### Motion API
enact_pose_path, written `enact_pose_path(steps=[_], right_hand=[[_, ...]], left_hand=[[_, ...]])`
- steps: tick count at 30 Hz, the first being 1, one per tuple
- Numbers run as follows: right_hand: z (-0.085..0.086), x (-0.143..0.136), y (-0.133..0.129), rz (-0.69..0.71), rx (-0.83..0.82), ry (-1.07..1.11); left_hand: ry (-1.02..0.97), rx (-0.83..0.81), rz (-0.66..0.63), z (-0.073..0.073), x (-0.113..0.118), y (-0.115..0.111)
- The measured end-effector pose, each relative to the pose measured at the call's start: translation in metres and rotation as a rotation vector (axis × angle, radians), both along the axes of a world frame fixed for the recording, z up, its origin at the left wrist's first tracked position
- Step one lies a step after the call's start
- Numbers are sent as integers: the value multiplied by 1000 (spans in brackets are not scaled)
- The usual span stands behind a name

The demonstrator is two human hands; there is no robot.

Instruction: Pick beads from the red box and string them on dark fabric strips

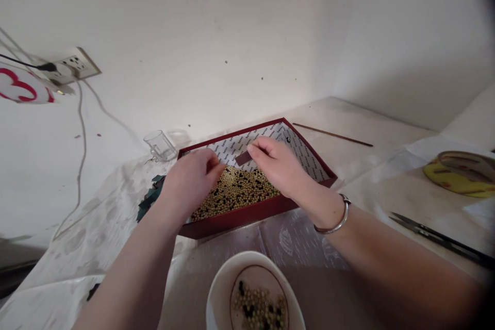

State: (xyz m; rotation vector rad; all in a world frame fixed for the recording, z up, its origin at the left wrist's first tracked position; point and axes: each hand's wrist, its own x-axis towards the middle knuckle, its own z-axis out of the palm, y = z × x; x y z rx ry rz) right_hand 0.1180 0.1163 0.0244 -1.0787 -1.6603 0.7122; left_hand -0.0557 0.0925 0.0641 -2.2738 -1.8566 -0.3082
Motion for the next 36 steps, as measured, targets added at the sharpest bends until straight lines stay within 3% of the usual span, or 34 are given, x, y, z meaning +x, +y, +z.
enact_pose_path(steps=[2,4,8,12,15,18,24,29,33,36], right_hand=[[0,0,0,11,8,-24],[0,-1,0,24,12,-32],[-1,-2,-1,25,8,-32],[2,-2,-4,60,-17,-36],[6,-3,-12,133,-57,0],[9,-4,-21,224,-97,64],[11,-6,-33,301,-177,253],[12,-9,-39,261,-160,291],[11,-12,-41,231,-139,285],[11,-13,-40,213,-115,281]], left_hand=[[-140,114,2,3,5,-7],[-152,177,-28,1,12,-12],[-31,162,-38,-11,18,-13],[-158,213,-28,-17,15,-18],[-297,376,-188,-19,15,-25],[-312,575,-362,-22,16,-29],[-210,776,-448,-27,13,-36],[-276,795,-408,-28,14,-38],[-558,648,-363,-29,18,-34],[-646,583,-379,-30,19,-32]])
